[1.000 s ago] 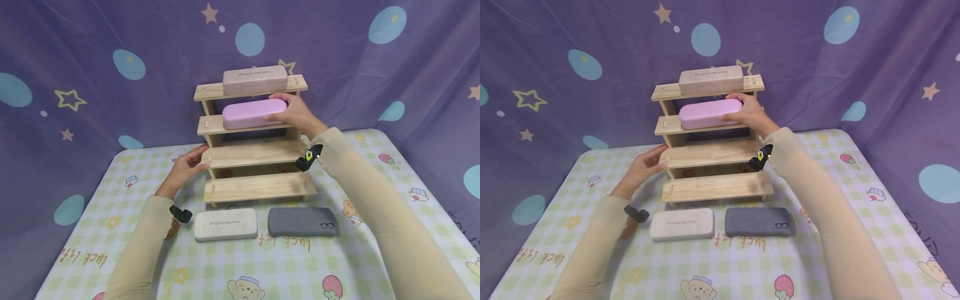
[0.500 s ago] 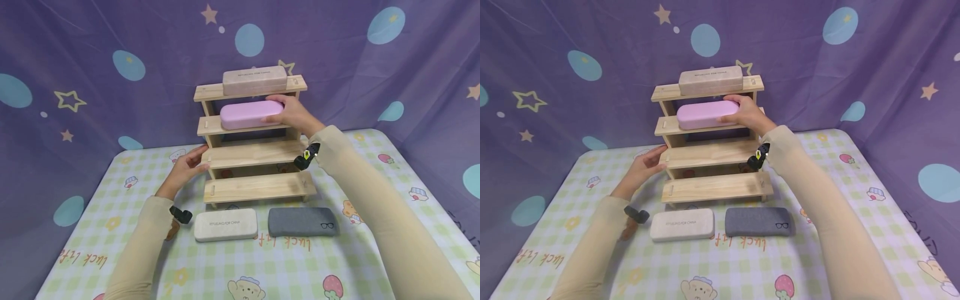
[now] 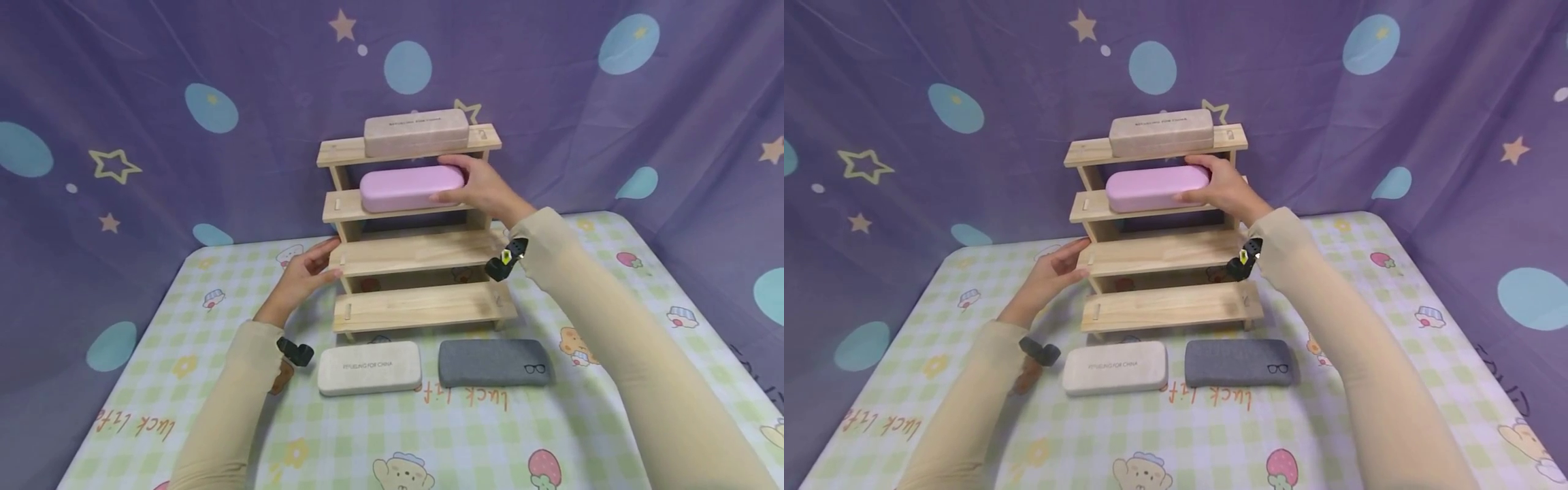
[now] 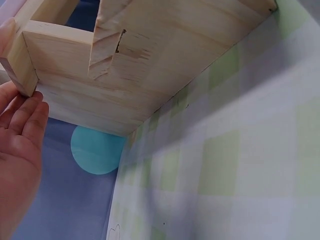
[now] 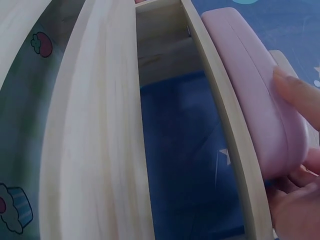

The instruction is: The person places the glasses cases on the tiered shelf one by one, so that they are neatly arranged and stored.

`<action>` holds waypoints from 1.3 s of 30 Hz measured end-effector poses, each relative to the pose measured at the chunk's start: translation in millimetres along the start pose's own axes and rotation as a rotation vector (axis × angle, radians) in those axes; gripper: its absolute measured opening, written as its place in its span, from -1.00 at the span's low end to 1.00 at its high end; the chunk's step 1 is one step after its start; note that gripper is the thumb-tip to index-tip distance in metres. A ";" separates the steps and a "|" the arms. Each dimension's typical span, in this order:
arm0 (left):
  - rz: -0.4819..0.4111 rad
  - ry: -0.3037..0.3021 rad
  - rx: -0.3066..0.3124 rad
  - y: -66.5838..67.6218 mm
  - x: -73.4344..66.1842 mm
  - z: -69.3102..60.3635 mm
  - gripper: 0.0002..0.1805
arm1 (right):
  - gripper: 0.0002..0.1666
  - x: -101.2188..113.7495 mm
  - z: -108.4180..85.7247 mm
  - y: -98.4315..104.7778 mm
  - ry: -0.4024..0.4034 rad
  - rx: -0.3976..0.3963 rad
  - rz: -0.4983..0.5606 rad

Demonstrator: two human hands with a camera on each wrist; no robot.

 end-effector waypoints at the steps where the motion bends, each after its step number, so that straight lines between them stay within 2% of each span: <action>1: 0.001 -0.004 -0.001 0.1 -0.2 0.2 -0.35 | -0.09 -0.3 -0.8 1.5 0.003 -0.003 0.019; 5: -0.003 -0.008 0.000 0.0 -1.6 0.5 -0.35 | -0.13 -3.4 -7.2 8.4 -0.007 0.001 0.129; 7: -0.007 -0.001 0.004 -0.3 -2.0 0.4 -0.35 | -0.13 -6.4 -12.0 12.3 -0.012 0.004 0.149; 13: -0.007 0.023 0.007 -0.9 -1.8 -0.3 -0.34 | -0.15 -19.1 -28.3 24.1 0.010 -0.003 0.171; 18: -0.009 0.024 0.006 -0.9 -1.1 -0.8 -0.34 | -0.21 -25.2 -49.4 30.6 0.034 0.009 0.215; 27: -0.011 0.016 0.005 -1.6 -3.0 -0.2 -0.35 | -0.26 -43.4 -89.1 31.6 0.063 0.044 0.228; 32: -0.011 0.008 0.004 -2.4 -3.9 0.0 -0.35 | -0.30 -56.3 -111.4 30.5 0.108 0.069 0.230; 39: -0.019 0.025 -0.002 -1.2 -3.8 -0.4 -0.34 | -0.38 -67.7 -136.7 29.9 0.214 0.086 0.333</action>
Point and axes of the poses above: each hand's wrist, its own z-axis towards the middle knuckle, its own y-axis out of the back of the hand, x = y × z, the point moved 3 cm from there along z, towards the middle knuckle, and after that the axes turned 5 degrees about -y, right-handed, at the moved point
